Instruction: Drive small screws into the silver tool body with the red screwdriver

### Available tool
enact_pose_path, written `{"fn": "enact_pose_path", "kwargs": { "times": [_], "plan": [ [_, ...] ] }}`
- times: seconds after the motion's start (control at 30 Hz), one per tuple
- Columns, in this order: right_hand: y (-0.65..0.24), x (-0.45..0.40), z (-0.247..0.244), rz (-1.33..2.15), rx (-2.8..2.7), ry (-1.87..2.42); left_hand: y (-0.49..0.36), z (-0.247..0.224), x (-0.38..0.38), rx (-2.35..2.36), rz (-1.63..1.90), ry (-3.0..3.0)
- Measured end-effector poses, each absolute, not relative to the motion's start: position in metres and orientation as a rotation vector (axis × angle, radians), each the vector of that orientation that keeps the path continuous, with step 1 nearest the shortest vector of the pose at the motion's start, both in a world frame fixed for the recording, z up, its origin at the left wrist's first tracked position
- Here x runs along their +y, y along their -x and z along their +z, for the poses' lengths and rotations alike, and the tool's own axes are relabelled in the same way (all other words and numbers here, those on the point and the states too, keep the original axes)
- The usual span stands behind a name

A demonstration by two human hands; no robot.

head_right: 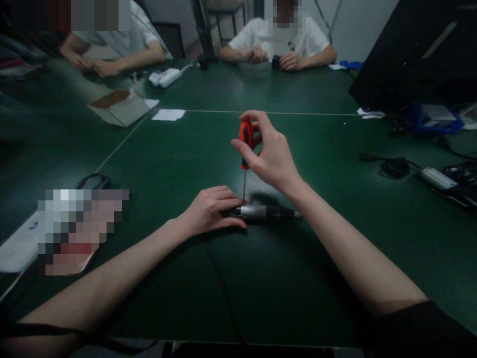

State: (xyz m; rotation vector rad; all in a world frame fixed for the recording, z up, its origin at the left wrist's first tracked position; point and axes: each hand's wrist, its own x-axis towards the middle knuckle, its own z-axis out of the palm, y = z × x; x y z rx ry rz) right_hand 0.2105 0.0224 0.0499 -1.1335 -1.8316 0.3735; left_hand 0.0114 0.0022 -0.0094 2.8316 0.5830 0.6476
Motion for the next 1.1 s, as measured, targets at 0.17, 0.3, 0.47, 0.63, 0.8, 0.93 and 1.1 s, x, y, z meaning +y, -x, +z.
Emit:
{"fn": "enact_pose_path", "kwargs": {
  "times": [0.17, 0.3, 0.47, 0.63, 0.8, 0.93, 1.1],
  "plan": [
    [-0.210, 0.022, 0.050, 0.344, -1.810, 1.221, -0.012, -0.010, 0.002, 0.569, 0.668, -2.843],
    [-0.210, 0.022, 0.050, 0.402, -1.822, 1.177, -0.012, -0.011, 0.003, 0.548, 0.691, -2.861],
    [-0.211, 0.022, 0.052, 0.465, -1.867, 1.117, -0.011, -0.010, 0.002, 0.569, 0.663, -2.868],
    [-0.214, 0.023, 0.054, 0.459, -1.883, 1.121, -0.011, -0.009, 0.003, 0.563, 0.653, -2.855],
    [-0.215, 0.027, 0.049, 0.272, -1.809, 1.137, -0.011, -0.009, 0.003, 0.566, 0.653, -2.858],
    [-0.214, 0.031, 0.043, 0.355, -1.738, 1.050, -0.011, -0.009, 0.003, 0.592, 0.623, -2.858],
    [-0.212, 0.029, 0.047, 0.413, -1.768, 1.009, -0.010, -0.010, 0.002, 0.580, 0.637, -2.858]
  ]
}}
